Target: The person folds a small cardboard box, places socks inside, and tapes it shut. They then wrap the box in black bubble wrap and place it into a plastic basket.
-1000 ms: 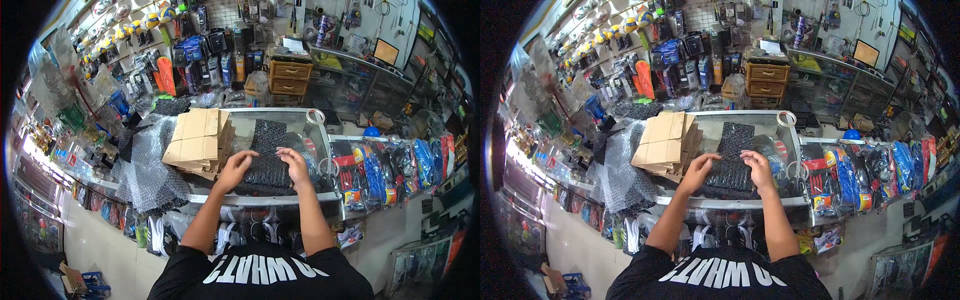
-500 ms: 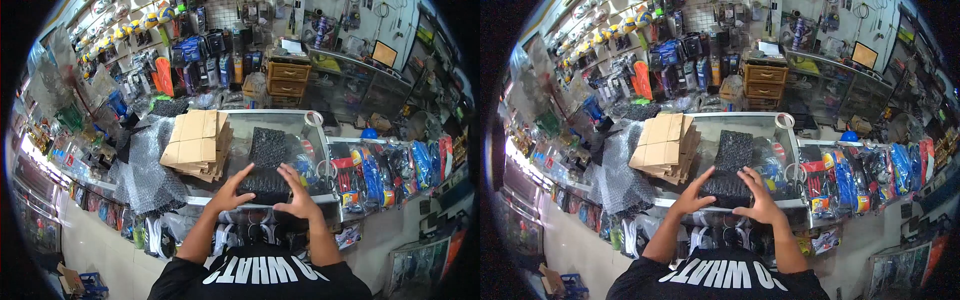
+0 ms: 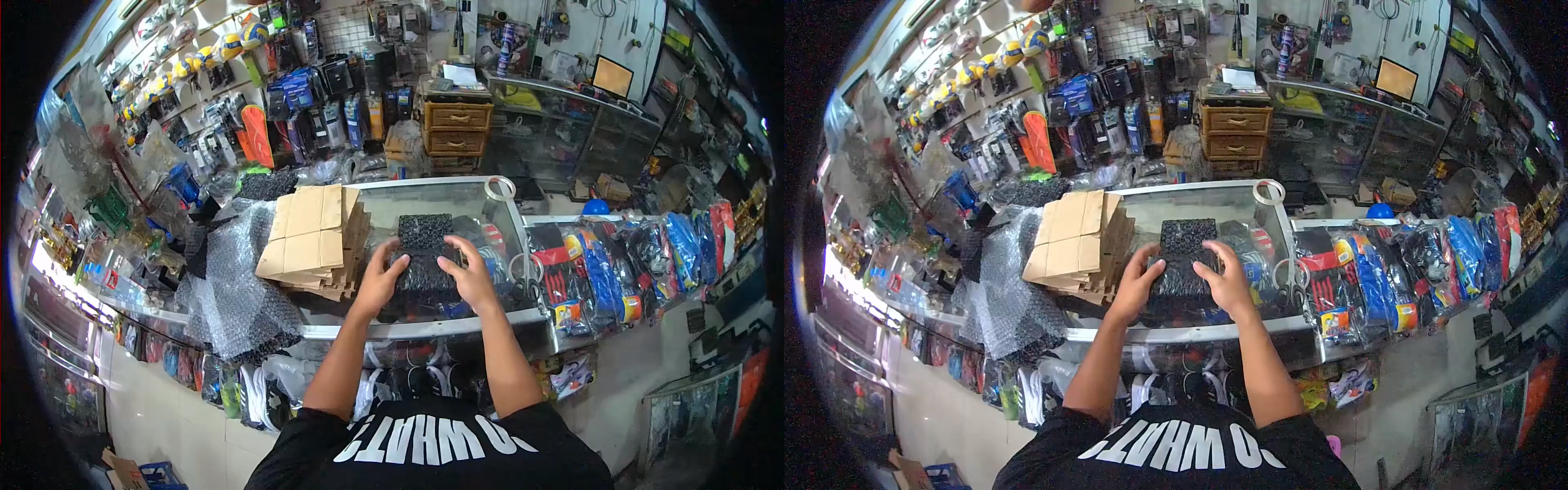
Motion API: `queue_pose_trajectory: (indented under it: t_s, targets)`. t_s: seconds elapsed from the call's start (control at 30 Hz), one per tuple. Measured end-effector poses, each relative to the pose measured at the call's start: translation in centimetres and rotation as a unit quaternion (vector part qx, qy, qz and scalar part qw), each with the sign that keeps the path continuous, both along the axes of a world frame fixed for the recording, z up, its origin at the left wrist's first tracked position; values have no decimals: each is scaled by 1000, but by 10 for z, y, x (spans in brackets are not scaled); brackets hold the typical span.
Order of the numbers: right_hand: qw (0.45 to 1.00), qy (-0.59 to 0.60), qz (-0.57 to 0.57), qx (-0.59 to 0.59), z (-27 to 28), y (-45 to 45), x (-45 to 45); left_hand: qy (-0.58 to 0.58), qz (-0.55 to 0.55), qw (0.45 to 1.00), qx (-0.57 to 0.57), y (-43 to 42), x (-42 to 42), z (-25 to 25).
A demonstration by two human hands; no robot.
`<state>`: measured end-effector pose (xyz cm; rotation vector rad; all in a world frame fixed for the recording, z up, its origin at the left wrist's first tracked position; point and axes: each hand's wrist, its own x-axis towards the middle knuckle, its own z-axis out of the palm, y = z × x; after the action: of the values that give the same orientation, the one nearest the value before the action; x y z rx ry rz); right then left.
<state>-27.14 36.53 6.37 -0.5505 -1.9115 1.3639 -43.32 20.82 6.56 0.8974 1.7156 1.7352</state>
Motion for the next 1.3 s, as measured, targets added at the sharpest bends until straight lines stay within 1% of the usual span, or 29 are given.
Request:
queue_pose_trajectory:
  t_s: [0.03, 0.1, 0.13, 0.17, 0.23, 0.27, 0.3, 0.37, 0.43, 0.5, 0.53, 0.57, 0.63, 0.67, 0.7, 0.77, 0.8, 0.83, 0.9, 0.93, 0.97, 1.03, 1.07, 1.1, 1.13, 1.17, 1.2, 1.27, 1.3]
  targets:
    - [1000, -1, -1, 0, 8, -2, -1, -1, -1, 1000, 0, 0, 4, 9]
    - [995, 8, -3, 99, 22, -6, 1, 70, 12, 995, 68, -1, 9, 23]
    - [990, 8, 1, 138, 22, -8, 1, 185, 4, 980, 71, 0, -4, 10]
    - [990, 8, 0, 138, 21, -12, 3, 185, 3, 980, 72, -5, -7, 4]
    - [993, -38, 7, 111, 17, -23, 8, 184, -102, 975, 67, -18, -1, 8]
    - [990, -25, 3, 138, 15, -28, 12, 189, -115, 975, 37, -31, 8, 12]
    - [989, -28, 13, 144, 18, -35, 21, 187, -120, 974, 35, -39, 17, 12]
    - [983, -27, 39, 175, 16, -42, 36, 228, -105, 968, -4, -53, 26, 2]
    - [983, -24, 48, 173, 21, -53, 53, 242, -113, 964, 8, -59, 29, -3]
    - [982, -22, 59, 176, 21, -57, 58, 239, -101, 966, -7, -63, 36, -1]
    - [982, -21, 53, 180, 20, -58, 59, 260, -76, 962, -20, -64, 41, 6]
    - [982, -21, 46, 185, 20, -58, 59, 258, -73, 963, -19, -62, 40, 6]
    - [983, -18, 27, 183, 21, -58, 51, 195, -75, 977, 34, -57, 38, 4]
    - [983, -12, 6, 181, 22, -56, 46, 224, -56, 971, 55, -51, 35, 1]
    - [983, -11, 9, 182, 25, -53, 41, 224, -53, 972, 55, -47, 32, 6]
    - [992, -31, -10, 124, 30, -45, 29, 116, -80, 990, -9, -40, 26, 21]
    - [990, -31, -33, 135, 22, -36, 19, 106, -59, 993, -12, -32, 25, 26]
    - [995, -66, -25, 68, 31, -32, 15, 107, -58, 993, -11, -24, 19, 20]
    - [991, -128, -14, -28, 30, -15, 3, 10, -26, 998, -59, -1, 1, -2]
    - [992, -125, -17, -27, 25, -6, -4, 71, 34, 994, -71, 5, -2, -1]
    - [990, -133, -46, -19, 17, 2, -12, 73, 32, 994, -70, 12, -6, -1]
    - [987, -141, -75, -11, 9, 13, -21, 173, 62, 981, -59, 23, -14, 5]
    - [989, -109, -89, 50, 6, 18, -25, 141, 51, 986, -76, 24, -16, 14]
    - [986, -77, -103, 110, 9, 20, -27, 141, 52, 986, -75, 27, -18, 17]
    - [984, -55, -97, 137, 11, 20, -29, 138, 31, 989, -30, 30, -18, 18]
    - [984, -55, -96, 137, 12, 19, -28, 135, 10, 991, 16, 30, -18, 19]
    - [984, -32, -86, 150, 15, 17, -27, 134, 11, 991, 16, 28, -21, 14]
    - [983, -8, -77, 165, 20, 12, -22, 160, -79, 984, 14, 23, -31, 6]
    - [983, -4, -88, 159, 24, 3, -16, 160, -80, 984, 15, 16, -27, 9]
